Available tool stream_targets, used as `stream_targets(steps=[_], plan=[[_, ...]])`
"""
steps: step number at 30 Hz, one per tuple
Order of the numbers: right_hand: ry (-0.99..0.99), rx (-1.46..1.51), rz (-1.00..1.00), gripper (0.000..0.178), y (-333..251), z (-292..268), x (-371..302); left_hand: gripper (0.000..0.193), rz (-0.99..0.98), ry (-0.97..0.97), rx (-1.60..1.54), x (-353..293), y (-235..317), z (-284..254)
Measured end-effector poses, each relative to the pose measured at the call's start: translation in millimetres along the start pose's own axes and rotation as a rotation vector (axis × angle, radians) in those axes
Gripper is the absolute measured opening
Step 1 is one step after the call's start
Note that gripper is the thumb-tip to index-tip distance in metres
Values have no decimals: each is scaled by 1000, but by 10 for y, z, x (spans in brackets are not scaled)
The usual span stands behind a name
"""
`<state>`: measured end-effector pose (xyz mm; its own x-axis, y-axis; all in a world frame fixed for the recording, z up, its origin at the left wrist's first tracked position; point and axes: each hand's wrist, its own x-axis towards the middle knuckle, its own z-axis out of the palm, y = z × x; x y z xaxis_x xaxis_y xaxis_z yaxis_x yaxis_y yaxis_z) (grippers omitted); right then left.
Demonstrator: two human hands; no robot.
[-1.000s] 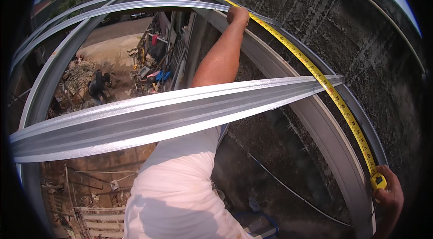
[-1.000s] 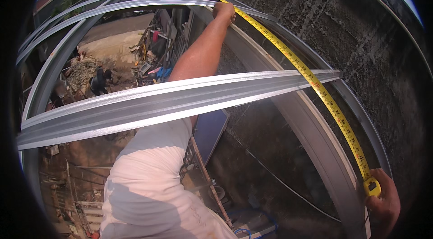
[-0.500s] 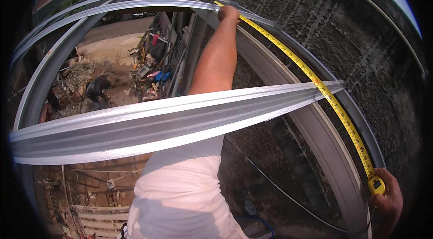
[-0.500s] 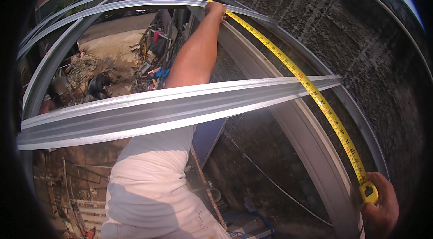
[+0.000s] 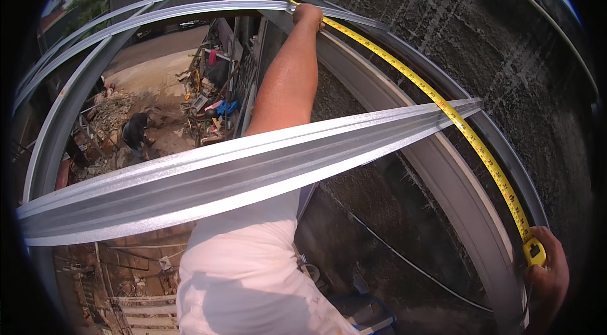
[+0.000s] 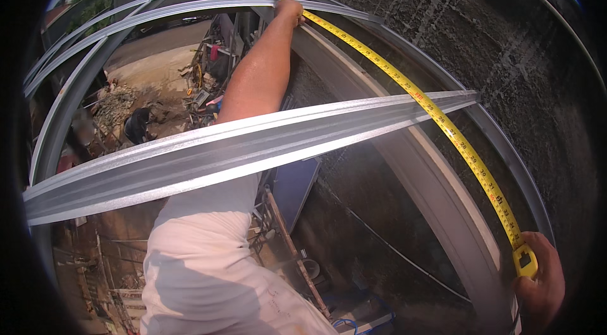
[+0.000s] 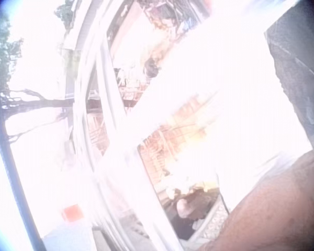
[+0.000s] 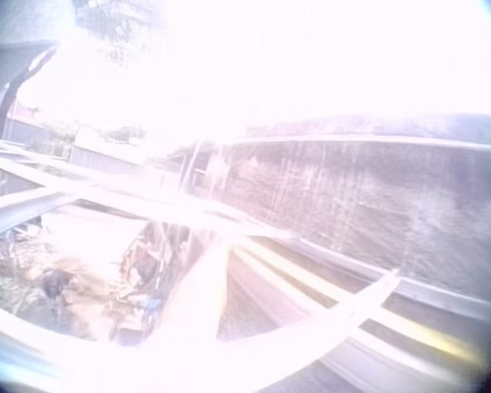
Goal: The person measures and fits curved metal frame sections onto a roof structure using a tape measure and metal shears. They repeatedly measure spans, cut pieces to length, and place them into position on the curved frame.
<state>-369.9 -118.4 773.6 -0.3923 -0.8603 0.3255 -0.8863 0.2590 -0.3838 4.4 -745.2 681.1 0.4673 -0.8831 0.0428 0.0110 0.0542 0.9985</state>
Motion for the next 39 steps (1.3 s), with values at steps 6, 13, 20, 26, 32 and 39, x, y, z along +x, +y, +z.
stream_targets(steps=[6,13,20,26,32,39], plan=[[-71,-221,23,78,143,-149,-57,20,-46,-43,-227,-141,-27,128],[-158,-228,-84,75,198,-86,36,26,-44,-66,-227,-62,-59,128],[-137,-261,-91,72,212,-70,39,17,-71,-32,-203,-116,-66,136],[-134,-256,-86,73,192,-80,45,28,-38,-49,-327,-121,-91,89],[-131,-304,-88,72,152,-87,46,25,-41,-91,-333,-315,-19,101],[-79,-159,-184,69,293,-78,-44,26,233,-230,-608,-756,573,-143]])
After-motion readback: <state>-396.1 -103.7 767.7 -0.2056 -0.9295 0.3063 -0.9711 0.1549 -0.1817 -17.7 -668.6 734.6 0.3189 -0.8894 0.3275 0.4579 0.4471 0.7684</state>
